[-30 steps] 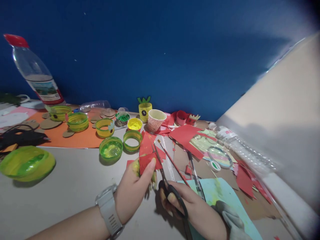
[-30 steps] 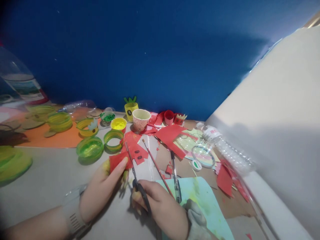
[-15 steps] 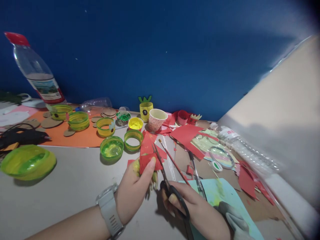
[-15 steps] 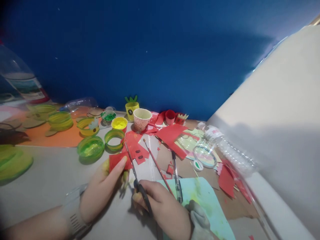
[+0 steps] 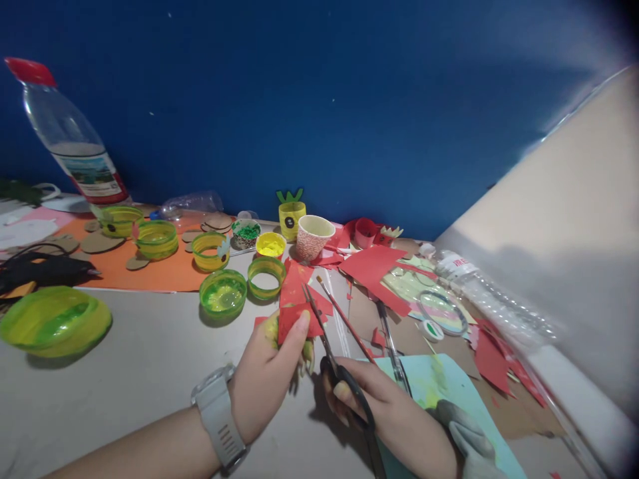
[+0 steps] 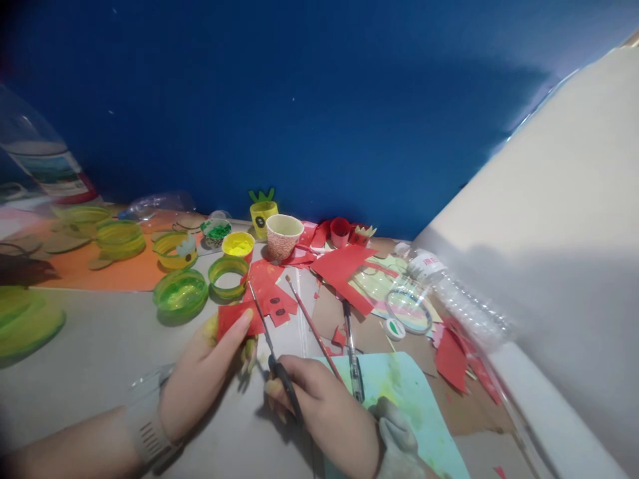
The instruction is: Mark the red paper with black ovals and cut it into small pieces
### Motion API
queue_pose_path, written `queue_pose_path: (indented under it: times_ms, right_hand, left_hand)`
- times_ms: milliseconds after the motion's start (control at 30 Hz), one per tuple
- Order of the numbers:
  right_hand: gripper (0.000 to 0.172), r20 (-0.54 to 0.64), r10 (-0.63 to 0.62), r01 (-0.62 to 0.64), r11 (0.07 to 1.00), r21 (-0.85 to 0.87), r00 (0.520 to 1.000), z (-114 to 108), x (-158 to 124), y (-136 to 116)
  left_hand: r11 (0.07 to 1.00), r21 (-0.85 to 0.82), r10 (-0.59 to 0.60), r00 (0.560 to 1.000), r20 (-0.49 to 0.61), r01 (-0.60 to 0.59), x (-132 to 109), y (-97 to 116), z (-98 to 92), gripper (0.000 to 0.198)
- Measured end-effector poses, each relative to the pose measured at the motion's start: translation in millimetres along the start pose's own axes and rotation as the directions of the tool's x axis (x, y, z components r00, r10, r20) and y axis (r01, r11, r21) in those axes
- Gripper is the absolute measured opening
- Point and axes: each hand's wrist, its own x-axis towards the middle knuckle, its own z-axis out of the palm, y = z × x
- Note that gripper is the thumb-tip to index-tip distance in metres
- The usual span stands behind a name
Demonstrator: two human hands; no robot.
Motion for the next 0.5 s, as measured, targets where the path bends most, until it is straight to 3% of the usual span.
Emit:
queue_pose_path:
  times_ms: [500]
  right_hand:
    - [0.051, -0.033, 0.033, -0.034, 0.999, -0.030, 0.999, 2.0, 0.3, -8.0]
  left_hand:
    - [0.999, 0.031, -0.035, 0.999, -0.017, 0.036, 1.4, 0.0, 0.3, 0.031]
